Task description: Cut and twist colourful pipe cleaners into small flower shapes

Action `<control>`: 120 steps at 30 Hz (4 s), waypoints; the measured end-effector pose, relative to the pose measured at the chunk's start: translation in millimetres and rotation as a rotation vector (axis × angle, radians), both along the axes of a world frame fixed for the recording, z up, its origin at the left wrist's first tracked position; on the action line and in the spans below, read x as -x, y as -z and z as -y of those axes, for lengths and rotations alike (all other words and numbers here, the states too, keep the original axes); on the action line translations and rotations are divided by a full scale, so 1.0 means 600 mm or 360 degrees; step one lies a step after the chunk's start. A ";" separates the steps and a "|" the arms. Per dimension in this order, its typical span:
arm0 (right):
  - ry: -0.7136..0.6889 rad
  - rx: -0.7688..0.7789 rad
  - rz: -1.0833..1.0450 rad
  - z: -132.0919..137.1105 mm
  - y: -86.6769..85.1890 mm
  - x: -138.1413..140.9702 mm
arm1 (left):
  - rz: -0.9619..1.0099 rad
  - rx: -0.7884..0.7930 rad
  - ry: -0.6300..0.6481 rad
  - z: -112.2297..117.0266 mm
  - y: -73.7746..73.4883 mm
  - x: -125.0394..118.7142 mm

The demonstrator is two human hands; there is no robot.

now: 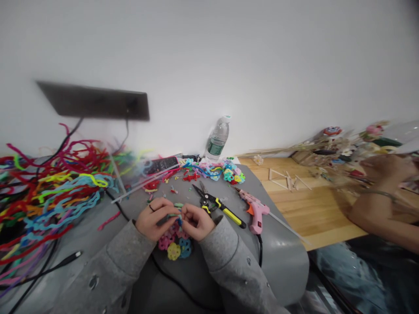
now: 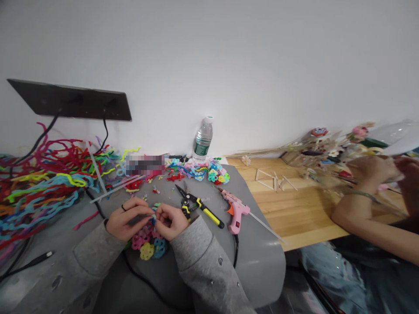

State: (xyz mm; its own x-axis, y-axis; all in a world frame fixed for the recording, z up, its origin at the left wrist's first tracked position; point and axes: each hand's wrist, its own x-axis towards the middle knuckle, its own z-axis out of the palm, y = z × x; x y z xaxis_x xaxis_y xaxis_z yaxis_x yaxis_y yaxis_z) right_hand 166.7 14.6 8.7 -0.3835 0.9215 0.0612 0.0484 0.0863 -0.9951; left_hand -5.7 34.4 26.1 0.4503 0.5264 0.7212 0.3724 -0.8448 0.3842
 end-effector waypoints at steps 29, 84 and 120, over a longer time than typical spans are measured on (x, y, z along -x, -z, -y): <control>-0.0248 0.0194 -0.0357 -0.010 0.006 -0.013 | 0.0073 -0.0052 -0.0194 0.022 -0.007 -0.021; -0.0012 0.0063 -0.0334 -0.014 0.014 -0.018 | 0.0191 0.1313 0.0199 0.009 0.037 0.001; -0.0172 0.0195 -0.0296 -0.008 0.008 -0.014 | 0.0302 0.1334 0.0211 0.011 0.022 -0.013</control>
State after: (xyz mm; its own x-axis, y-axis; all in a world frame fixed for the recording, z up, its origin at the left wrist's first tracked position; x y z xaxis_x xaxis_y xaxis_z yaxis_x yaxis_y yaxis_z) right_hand 175.1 19.7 3.7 -0.4729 0.8806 0.0303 -0.1394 -0.0408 -0.9894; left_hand 2.3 27.9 13.1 0.4568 0.8694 0.1881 0.1578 -0.2873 0.9448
